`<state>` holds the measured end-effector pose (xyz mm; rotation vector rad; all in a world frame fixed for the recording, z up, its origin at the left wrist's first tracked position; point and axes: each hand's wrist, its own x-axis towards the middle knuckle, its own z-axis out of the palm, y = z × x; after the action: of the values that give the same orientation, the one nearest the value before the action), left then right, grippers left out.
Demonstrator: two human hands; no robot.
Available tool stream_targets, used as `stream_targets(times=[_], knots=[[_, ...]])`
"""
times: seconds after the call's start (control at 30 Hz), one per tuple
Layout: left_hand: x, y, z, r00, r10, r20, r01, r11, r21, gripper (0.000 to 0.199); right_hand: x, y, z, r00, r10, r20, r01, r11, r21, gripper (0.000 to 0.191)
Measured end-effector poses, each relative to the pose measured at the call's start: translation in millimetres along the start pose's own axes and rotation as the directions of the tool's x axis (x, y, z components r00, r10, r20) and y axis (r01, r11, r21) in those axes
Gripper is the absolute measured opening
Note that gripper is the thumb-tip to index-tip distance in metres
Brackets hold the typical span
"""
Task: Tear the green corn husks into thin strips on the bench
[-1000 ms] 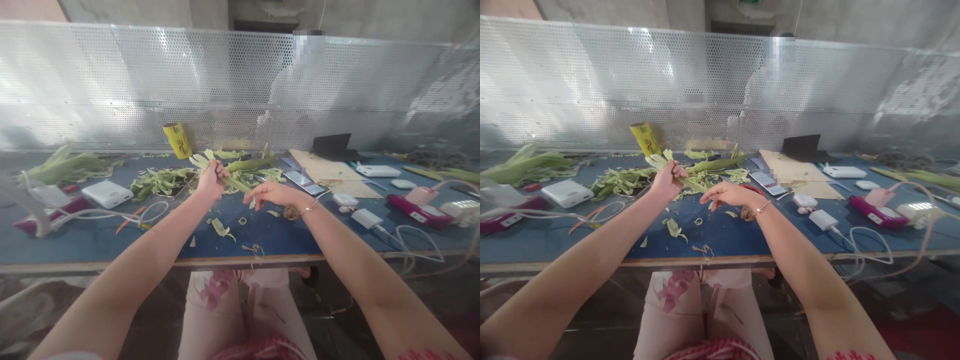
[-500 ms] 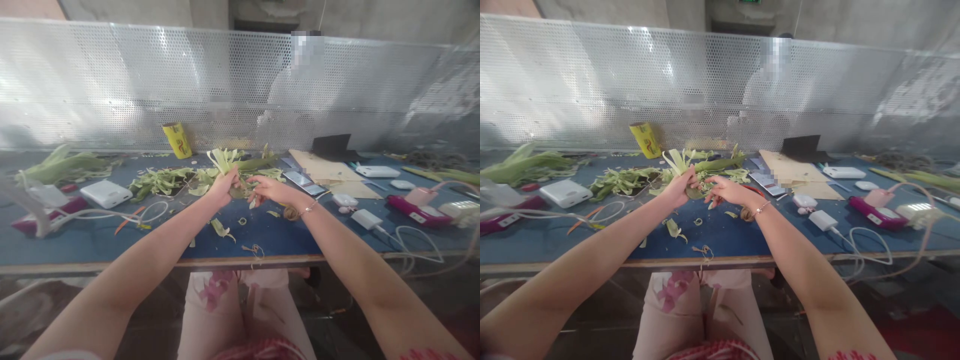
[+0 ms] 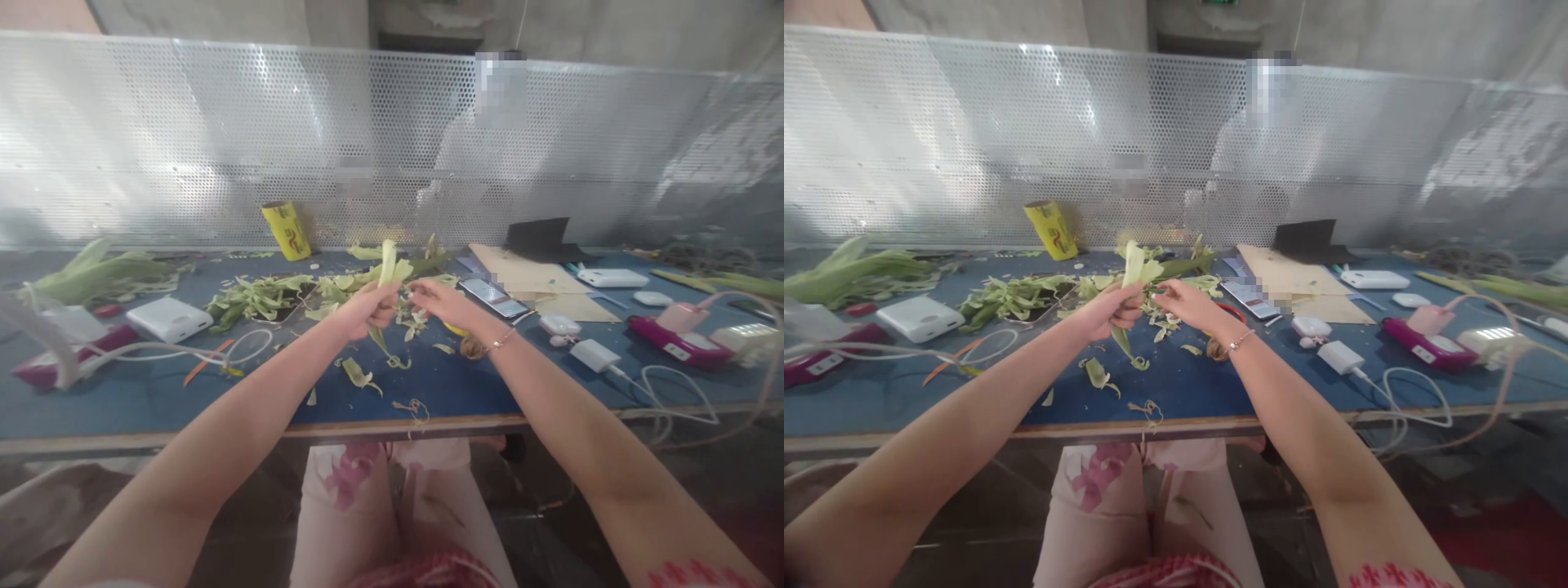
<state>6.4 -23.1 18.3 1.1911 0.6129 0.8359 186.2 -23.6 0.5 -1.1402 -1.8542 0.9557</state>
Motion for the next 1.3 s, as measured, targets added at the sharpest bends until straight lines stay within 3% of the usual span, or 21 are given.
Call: stream_targets(times=[0.17, 0.4, 0.6, 0.77, 1.03, 1.3], knots=[[-3, -3, 0.2, 0.972, -0.146, 0.184, 0.143, 0.989, 0.029, 0.016, 1, -4, 0, 0.997, -0.013, -0.078, 0.028, 0.981, 0.194, 0.035], [-4, 2, 0.9, 0.961, -0.164, 0.222, 0.179, 0.983, -0.045, 0.023, 2, -1, 0, 0.991, -0.066, -0.120, 0.102, 0.940, 0.326, 0.036], [0, -6, 5.8, 0.999, -0.025, 0.024, 0.022, 0.995, 0.098, 0.018, 4, 1, -2, 0.977, -0.021, -0.214, 0.093, 0.938, 0.333, 0.034], [5, -13, 4.2, 0.991, 0.040, -0.126, -0.010, 0.973, 0.230, 0.008, 4, 1, -3, 0.975, -0.027, -0.219, 0.101, 0.938, 0.333, 0.035], [11, -13, 1.9, 0.953, 0.060, -0.298, -0.026, 0.993, 0.119, 0.002, 0, -5, -2, 0.977, -0.016, -0.211, 0.084, 0.945, 0.315, 0.036], [12, -15, -1.0, 0.958, 0.035, -0.285, 0.001, 0.992, 0.125, 0.004, 1, -4, -1, 0.971, -0.032, -0.236, 0.091, 0.966, 0.243, 0.023]])
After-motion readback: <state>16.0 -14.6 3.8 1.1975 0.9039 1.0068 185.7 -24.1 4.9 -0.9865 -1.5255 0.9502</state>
